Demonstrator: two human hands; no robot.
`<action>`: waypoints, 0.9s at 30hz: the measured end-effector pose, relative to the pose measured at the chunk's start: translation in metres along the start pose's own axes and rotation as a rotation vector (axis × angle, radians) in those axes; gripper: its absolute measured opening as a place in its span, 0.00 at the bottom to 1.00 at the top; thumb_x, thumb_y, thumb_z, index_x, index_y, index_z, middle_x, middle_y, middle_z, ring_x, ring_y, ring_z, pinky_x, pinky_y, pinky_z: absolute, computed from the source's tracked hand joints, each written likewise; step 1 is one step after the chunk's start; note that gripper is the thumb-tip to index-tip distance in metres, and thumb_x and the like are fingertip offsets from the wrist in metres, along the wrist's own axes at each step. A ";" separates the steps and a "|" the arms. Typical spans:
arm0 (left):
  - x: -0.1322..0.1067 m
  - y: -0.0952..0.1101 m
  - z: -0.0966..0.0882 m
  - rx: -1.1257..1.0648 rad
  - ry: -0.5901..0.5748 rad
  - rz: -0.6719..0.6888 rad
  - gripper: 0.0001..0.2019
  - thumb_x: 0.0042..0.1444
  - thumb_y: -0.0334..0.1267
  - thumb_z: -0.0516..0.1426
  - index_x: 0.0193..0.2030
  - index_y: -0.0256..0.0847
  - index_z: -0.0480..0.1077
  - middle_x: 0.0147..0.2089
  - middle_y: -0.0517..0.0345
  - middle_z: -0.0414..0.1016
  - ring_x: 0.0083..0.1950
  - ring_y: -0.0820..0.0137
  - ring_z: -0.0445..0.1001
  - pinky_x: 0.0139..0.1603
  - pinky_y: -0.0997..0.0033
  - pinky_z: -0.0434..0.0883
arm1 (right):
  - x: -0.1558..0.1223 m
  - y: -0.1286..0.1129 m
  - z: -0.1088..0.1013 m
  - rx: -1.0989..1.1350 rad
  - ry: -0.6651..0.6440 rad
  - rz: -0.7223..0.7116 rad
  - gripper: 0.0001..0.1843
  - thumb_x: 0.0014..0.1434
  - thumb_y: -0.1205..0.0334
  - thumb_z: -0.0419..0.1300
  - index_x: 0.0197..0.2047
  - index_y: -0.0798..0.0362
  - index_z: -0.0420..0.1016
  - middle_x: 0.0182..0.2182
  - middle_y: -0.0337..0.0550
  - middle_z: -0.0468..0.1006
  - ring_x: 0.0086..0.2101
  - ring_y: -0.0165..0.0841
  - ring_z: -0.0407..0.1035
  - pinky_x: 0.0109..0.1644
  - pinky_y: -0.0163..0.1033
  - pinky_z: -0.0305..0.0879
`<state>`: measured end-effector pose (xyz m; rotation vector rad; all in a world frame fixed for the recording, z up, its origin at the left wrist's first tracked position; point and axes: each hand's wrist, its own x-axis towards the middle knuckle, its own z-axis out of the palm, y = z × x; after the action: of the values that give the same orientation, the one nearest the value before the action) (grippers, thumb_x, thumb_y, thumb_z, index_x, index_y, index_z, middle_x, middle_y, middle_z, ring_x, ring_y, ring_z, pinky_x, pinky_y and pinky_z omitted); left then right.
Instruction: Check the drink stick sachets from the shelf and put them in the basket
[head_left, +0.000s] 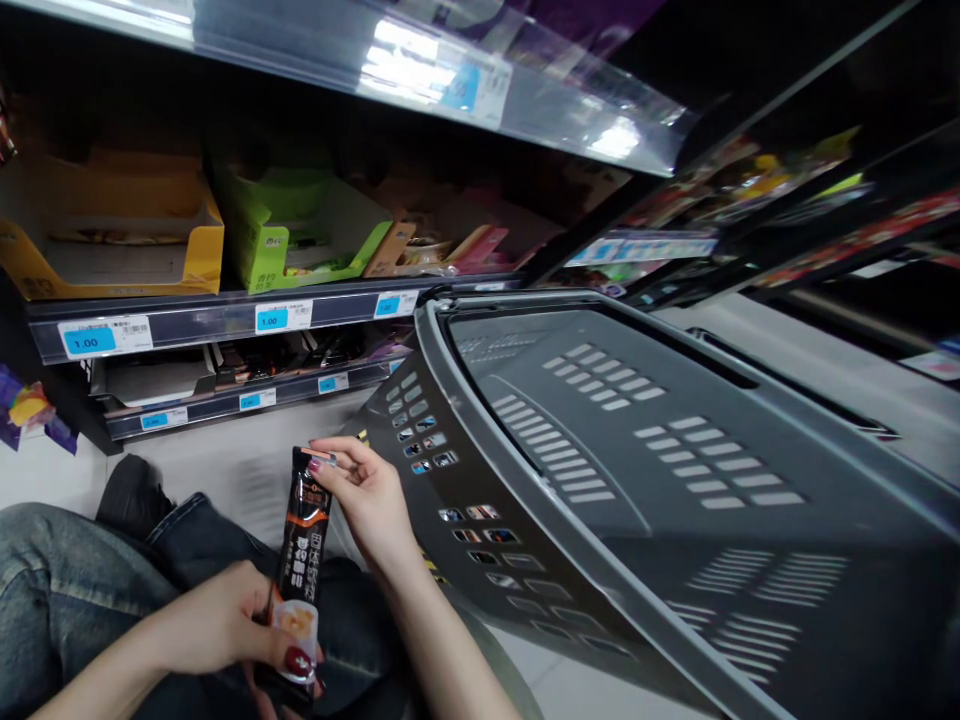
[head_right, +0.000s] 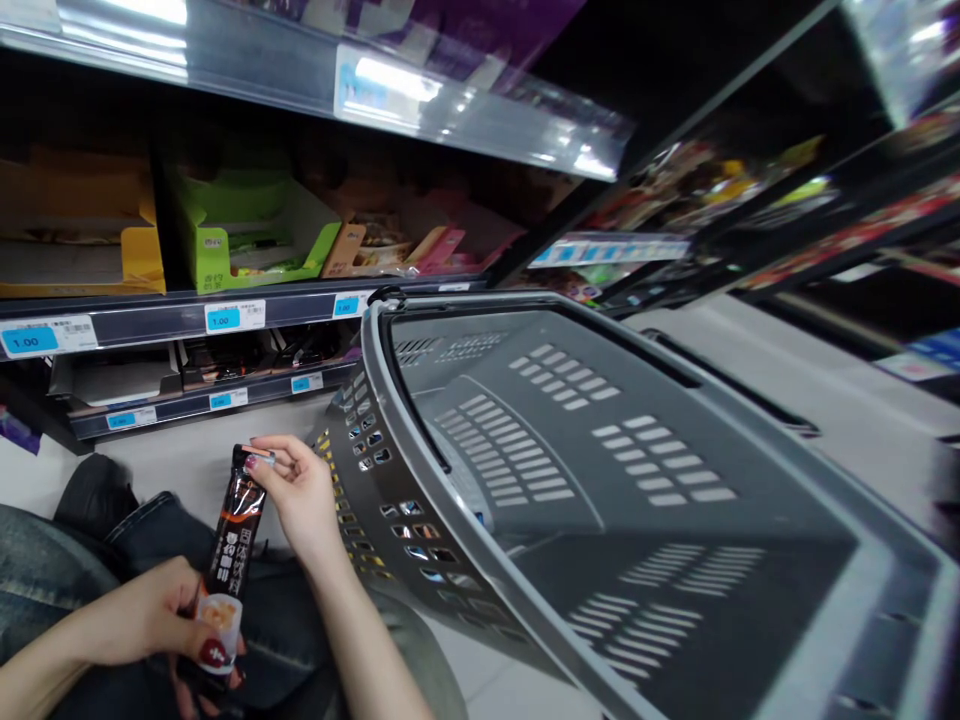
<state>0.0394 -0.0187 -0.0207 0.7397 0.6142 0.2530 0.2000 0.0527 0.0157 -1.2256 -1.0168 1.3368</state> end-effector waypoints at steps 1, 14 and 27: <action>0.001 0.000 -0.001 0.000 0.009 0.016 0.17 0.41 0.45 0.65 0.31 0.32 0.73 0.30 0.50 0.77 0.24 0.67 0.73 0.28 0.66 0.71 | 0.001 -0.001 -0.001 -0.014 0.003 -0.007 0.13 0.40 0.60 0.69 0.31 0.53 0.76 0.31 0.42 0.81 0.33 0.33 0.75 0.38 0.35 0.70; 0.010 -0.005 -0.006 0.177 0.505 0.335 0.18 0.44 0.36 0.63 0.42 0.39 0.65 0.24 0.67 0.60 0.24 0.74 0.57 0.26 0.74 0.54 | -0.002 -0.007 -0.008 -0.356 0.042 -0.174 0.16 0.52 0.52 0.59 0.36 0.55 0.78 0.24 0.42 0.75 0.23 0.30 0.65 0.27 0.35 0.62; 0.004 -0.006 -0.007 -0.507 -0.329 0.240 0.12 0.42 0.36 0.50 0.36 0.42 0.66 0.18 0.67 0.55 0.12 0.79 0.46 0.14 0.78 0.50 | -0.003 -0.009 0.001 -0.276 -0.098 -0.129 0.13 0.50 0.52 0.61 0.28 0.54 0.74 0.21 0.38 0.71 0.23 0.29 0.63 0.25 0.33 0.61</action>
<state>0.0390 -0.0177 -0.0309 0.3483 0.1319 0.4763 0.2003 0.0512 0.0251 -1.2814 -1.3627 1.1930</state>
